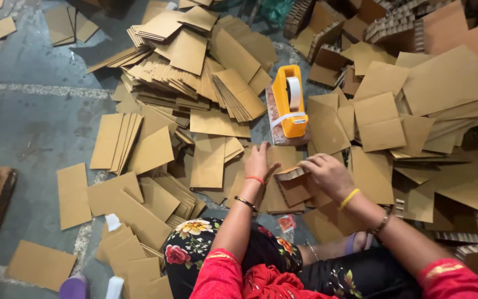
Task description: The person sits on the floor and repeatedly picks up small corrugated cardboard pieces and flat cardboard sheets. They use a yellow tape dispenser to apply tape to the corrugated pieces, then attach the flat sheets to them, creating small assembled units.
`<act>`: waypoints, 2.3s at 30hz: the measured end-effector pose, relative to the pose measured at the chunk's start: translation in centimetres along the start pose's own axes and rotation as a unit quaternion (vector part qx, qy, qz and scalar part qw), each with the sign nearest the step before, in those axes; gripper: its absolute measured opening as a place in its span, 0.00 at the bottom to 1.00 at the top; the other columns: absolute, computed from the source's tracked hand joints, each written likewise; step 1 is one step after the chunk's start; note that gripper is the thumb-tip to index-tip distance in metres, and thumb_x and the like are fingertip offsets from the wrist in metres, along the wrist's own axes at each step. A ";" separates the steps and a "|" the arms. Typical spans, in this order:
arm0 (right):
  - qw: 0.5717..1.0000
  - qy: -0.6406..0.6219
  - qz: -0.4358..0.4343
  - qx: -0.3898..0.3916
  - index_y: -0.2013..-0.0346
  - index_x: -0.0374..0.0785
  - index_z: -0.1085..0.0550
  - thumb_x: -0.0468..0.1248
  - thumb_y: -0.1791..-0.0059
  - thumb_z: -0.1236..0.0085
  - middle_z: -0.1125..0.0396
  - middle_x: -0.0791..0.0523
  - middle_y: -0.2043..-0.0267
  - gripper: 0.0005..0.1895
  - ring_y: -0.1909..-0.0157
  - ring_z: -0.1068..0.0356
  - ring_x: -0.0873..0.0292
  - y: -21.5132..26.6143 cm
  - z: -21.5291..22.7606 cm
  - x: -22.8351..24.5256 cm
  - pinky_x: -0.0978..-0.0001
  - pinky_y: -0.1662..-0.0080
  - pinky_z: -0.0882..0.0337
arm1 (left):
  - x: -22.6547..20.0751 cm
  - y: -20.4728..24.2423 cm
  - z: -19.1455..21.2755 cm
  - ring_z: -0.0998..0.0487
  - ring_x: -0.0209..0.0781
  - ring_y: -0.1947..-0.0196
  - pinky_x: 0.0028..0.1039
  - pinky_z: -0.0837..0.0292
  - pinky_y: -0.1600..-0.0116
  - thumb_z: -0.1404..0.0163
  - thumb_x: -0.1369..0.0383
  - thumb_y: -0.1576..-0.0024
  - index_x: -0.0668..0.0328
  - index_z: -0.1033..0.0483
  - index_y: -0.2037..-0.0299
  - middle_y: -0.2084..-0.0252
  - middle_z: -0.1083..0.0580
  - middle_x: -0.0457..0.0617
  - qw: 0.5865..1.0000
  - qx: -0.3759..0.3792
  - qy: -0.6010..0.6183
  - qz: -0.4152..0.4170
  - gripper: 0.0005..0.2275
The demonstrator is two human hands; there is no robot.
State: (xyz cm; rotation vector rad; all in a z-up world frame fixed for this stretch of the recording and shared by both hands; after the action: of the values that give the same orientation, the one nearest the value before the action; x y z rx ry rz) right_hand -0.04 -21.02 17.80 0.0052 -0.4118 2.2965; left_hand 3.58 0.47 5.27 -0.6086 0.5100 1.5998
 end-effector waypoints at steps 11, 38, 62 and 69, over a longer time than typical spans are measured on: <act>1.000 0.014 0.001 0.006 0.49 0.56 0.22 0.37 0.60 0.39 0.28 0.62 0.61 0.24 0.62 0.27 0.58 0.8 0.0 4.1 0.65 0.61 0.25 | -0.6 -0.3 -0.6 0.22 0.59 0.54 0.44 0.25 0.52 0.33 0.62 0.58 0.42 0.30 0.45 0.52 0.26 0.55 0.997 0.012 0.073 -0.025 0.29; 0.969 -0.039 -0.233 -0.073 0.52 0.44 0.21 0.41 0.54 0.36 0.30 0.46 0.53 0.16 0.49 0.30 0.41 2.8 -3.1 -11.7 0.52 0.47 0.29 | -6.0 4.0 0.8 0.25 0.53 0.51 0.47 0.30 0.45 0.45 0.70 0.51 0.45 0.21 0.56 0.57 0.27 0.51 0.984 0.038 -0.085 -0.152 0.12; 0.790 -0.543 -0.271 0.089 0.63 0.31 0.19 0.32 0.56 0.36 0.23 0.55 0.67 0.09 0.66 0.25 0.62 4.2 -1.3 -9.2 0.68 0.61 0.23 | -5.2 2.2 0.3 0.21 0.56 0.56 0.41 0.24 0.52 0.40 0.71 0.58 0.51 0.22 0.54 0.58 0.24 0.54 0.978 0.168 0.003 -0.123 0.19; 0.839 -0.439 -0.291 0.137 0.53 0.33 0.24 0.42 0.59 0.28 0.24 0.51 0.57 0.25 0.54 0.27 0.59 3.9 -7.0 -0.2 0.62 0.52 0.26 | -1.4 0.7 -3.7 0.22 0.59 0.51 0.43 0.26 0.48 0.50 0.69 0.44 0.53 0.22 0.48 0.52 0.22 0.58 0.954 0.201 0.051 -0.218 0.14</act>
State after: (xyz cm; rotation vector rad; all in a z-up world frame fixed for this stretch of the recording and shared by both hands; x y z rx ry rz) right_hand -1.84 -21.58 10.01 1.1975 -0.4408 1.5961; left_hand 3.30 -3.05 3.30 -0.4545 0.7014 1.0124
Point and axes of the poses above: each hand's wrist, its own y-axis away from the middle knuckle, its own z-axis out of the back of the hand, x = y × z, the point moved 4 cm from there along -y, towards the middle knuckle
